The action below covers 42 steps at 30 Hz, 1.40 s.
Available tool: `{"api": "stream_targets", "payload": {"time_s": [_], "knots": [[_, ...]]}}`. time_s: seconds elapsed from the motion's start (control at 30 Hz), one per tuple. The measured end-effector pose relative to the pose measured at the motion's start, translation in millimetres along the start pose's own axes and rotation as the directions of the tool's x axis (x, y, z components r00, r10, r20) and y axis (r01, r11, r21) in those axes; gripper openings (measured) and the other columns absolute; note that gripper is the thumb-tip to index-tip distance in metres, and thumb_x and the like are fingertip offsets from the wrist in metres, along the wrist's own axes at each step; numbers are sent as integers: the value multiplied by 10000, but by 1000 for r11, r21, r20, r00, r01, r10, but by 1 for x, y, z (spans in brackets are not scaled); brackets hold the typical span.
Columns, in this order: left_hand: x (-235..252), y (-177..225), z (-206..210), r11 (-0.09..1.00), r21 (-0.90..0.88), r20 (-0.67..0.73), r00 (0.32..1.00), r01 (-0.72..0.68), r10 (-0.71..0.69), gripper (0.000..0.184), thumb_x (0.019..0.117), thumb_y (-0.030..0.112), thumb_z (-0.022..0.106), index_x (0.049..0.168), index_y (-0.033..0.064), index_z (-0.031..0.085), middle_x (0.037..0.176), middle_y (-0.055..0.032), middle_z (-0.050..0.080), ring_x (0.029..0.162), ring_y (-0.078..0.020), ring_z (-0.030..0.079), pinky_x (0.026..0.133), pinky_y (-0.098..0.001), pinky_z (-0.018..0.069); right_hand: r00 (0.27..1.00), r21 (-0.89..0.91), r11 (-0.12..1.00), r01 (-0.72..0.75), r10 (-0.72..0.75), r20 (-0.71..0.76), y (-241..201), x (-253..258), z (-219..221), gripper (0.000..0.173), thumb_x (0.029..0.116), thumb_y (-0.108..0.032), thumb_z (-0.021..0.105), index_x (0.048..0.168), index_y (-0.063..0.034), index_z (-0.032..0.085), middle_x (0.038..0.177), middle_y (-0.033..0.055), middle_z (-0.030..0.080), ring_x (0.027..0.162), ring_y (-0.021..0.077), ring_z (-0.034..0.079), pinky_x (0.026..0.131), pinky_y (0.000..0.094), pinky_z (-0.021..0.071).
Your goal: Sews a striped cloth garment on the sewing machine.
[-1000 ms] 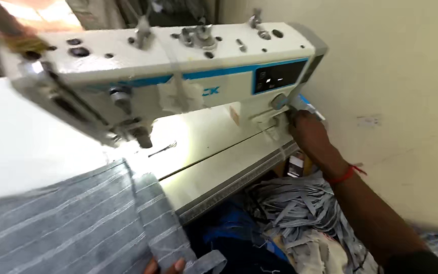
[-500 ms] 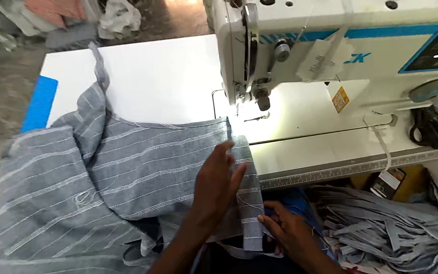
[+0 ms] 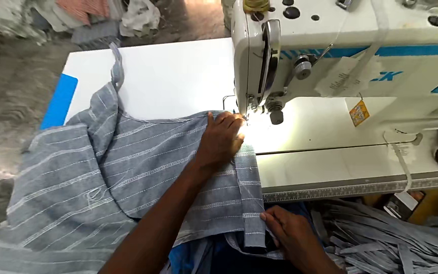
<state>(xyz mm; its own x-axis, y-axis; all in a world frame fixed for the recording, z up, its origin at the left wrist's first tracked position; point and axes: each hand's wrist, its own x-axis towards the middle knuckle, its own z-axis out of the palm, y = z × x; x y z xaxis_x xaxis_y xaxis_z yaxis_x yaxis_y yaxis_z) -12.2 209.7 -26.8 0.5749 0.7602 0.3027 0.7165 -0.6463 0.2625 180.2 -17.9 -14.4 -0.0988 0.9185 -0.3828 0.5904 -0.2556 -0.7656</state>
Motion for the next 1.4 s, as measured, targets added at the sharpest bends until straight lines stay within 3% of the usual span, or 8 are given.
{"api": "stream_targets", "payload": {"time_s": [0.2, 0.3, 0.5, 0.87, 1.07, 1.2, 1.3, 1.4], "knots": [[-22, 34, -11, 998, 32, -61, 997, -48, 50, 290, 1063, 218, 522, 1143, 14, 712, 1210, -176, 690, 1285, -358, 593, 1190, -577, 355, 999, -73, 997, -1, 4, 45, -5, 13, 2, 397, 1072, -451, 474, 1063, -122, 696, 673, -8, 633, 553, 108, 619, 542, 299, 543], [-68, 83, -15, 972, 139, 98, 974, 191, -205, 722, 1037, 624, 396, 1514, 94, 506, 1575, -107, 477, 1501, -364, 369, 1150, -766, 219, 998, -110, 993, 46, -49, -28, -8, 8, -1, 388, 1072, -428, 481, 1035, -106, 694, 650, 8, 631, 531, 127, 623, 513, 317, 545], [-57, 41, -6, 981, 123, 116, 980, 147, -161, 801, 954, 785, 353, 1567, 278, 449, 1654, -32, 373, 1548, -348, 275, 1140, -813, 98, 982, -224, 971, 83, -118, -148, -19, 31, -9, 354, 1065, -419, 499, 978, -136, 691, 603, -11, 599, 515, 130, 611, 503, 336, 541], [16, -6, -14, 971, 150, 283, 933, 185, -222, 887, 897, 839, 392, 1514, 215, 524, 1697, -67, 267, 1577, -381, 155, 1104, -844, 22, 993, -242, 963, 115, -121, -7, -60, 101, -55, 447, 1095, -392, 470, 817, -82, 632, 621, 51, 585, 554, 194, 597, 531, 395, 497], [43, -2, -34, 938, 141, 474, 810, 318, -346, 926, 884, 777, 544, 1618, 247, 345, 1740, -71, 71, 1590, -391, -29, 1069, -870, -25, 966, 146, 989, -26, -12, 258, -34, 59, -138, 416, 989, -294, 665, 1374, -244, 515, 785, 30, 657, 456, 131, 528, 381, 293, 456], [28, 21, -42, 954, 185, 408, 865, 235, -292, 784, 982, 633, 533, 1592, 160, 391, 1688, -202, 214, 1568, -448, 113, 1128, -819, 66, 957, -359, 921, -150, 227, 183, -3, 8, -200, 250, 1030, -181, 629, 1249, -76, 567, 831, 140, 675, 548, 255, 628, 475, 408, 541], [-22, 64, -41, 997, 14, 206, 976, -76, 71, 412, 921, 251, 709, 1284, 58, 679, 1339, -193, 625, 1323, -359, 553, 1173, -603, 356, 987, -668, 735, -114, 5, -162, 25, -24, -181, 310, 932, -163, 753, 1188, 7, 718, 1273, 340, 598, 1129, 530, 609, 911, 709, 492], [-46, 83, -25, 987, -19, 131, 978, -158, 159, 442, 908, 316, 713, 1296, 108, 683, 1268, -125, 661, 1236, -294, 610, 1006, -449, 541, 983, -545, 835, 81, -155, -93, 1, -23, -111, 295, 1014, -342, 635, 1179, -110, 713, 1076, 152, 699, 915, 336, 709, 769, 567, 596]]}}
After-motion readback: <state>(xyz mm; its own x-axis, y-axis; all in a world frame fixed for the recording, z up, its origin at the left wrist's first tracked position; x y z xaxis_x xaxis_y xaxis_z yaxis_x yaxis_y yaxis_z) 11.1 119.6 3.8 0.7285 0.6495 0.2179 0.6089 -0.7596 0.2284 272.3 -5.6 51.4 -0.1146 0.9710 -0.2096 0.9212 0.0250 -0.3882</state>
